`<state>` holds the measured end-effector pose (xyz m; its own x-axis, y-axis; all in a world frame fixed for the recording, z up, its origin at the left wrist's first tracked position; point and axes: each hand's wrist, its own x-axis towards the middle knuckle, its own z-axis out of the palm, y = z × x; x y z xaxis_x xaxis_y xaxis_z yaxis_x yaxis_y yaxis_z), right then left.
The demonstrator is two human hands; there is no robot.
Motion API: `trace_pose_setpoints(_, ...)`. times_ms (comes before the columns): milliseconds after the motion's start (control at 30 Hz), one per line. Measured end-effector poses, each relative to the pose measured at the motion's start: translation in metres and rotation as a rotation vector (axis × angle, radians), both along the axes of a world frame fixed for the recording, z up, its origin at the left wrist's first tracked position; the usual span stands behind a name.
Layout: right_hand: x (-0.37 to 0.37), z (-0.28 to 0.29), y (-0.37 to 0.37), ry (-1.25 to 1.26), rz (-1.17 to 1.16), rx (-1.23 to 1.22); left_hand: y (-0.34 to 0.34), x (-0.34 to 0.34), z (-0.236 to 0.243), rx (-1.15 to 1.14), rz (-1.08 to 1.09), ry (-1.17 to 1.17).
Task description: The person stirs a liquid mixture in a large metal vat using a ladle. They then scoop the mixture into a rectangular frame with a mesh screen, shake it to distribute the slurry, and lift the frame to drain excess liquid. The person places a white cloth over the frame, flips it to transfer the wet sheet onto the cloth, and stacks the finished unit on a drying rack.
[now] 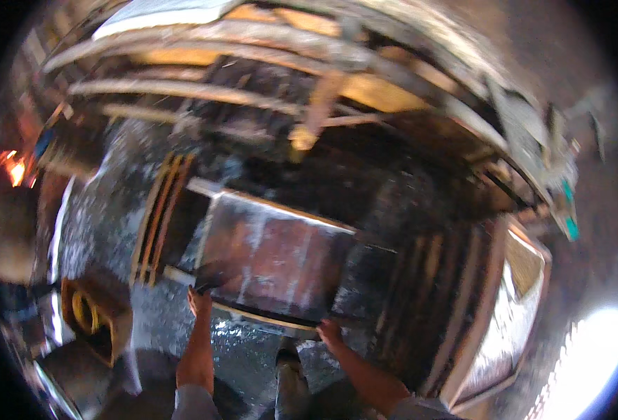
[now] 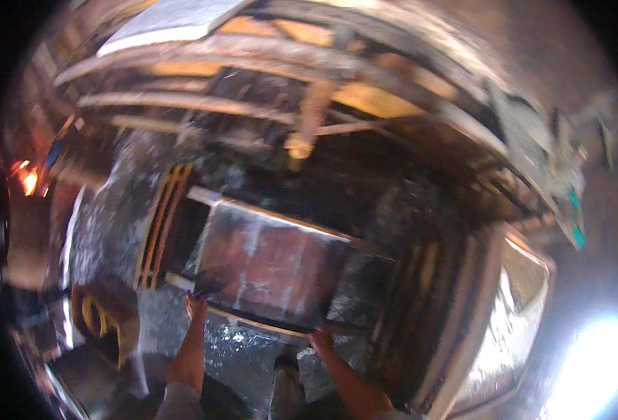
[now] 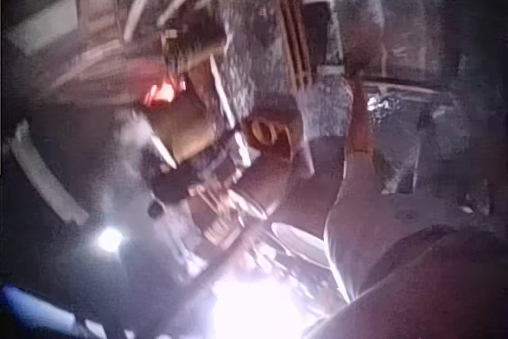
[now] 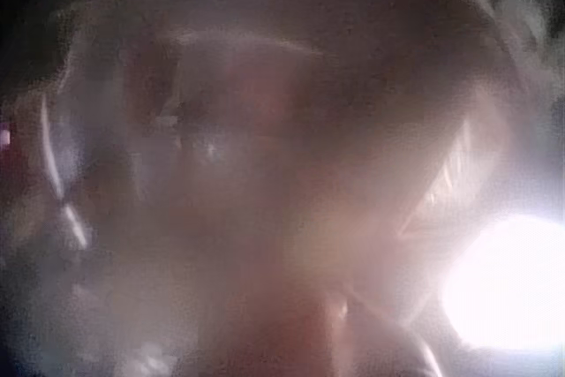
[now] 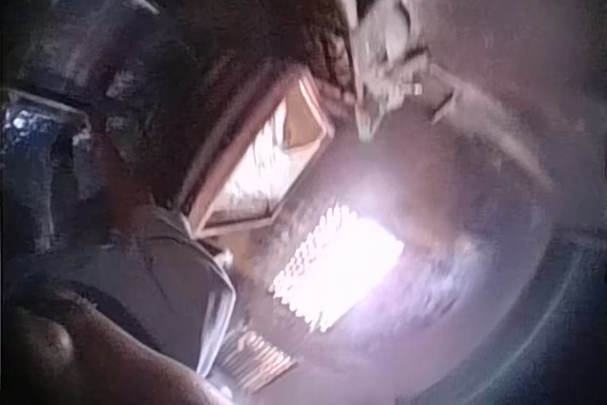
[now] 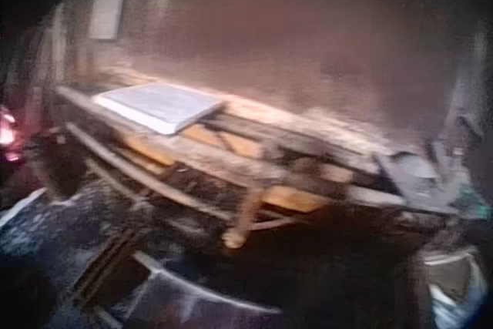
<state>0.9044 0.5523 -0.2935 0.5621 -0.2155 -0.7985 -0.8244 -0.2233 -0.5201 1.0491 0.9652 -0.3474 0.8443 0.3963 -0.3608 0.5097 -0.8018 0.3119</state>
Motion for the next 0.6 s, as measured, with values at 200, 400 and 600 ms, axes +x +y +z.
trace_pose_setpoints(200,0.121,0.276,0.007,-0.875,0.080,0.138,-0.235,0.033,0.136,-0.744,-0.121,-0.591)
trace_pose_setpoints(400,0.084,0.424,-0.267,-0.954,-0.262,-0.575,-0.491,-0.053,0.433,-0.912,-0.811,-0.861)
trace_pose_setpoints(600,-0.011,0.394,-0.504,-0.740,0.168,-1.100,-0.622,-0.232,0.491,-0.822,-1.209,-0.558)
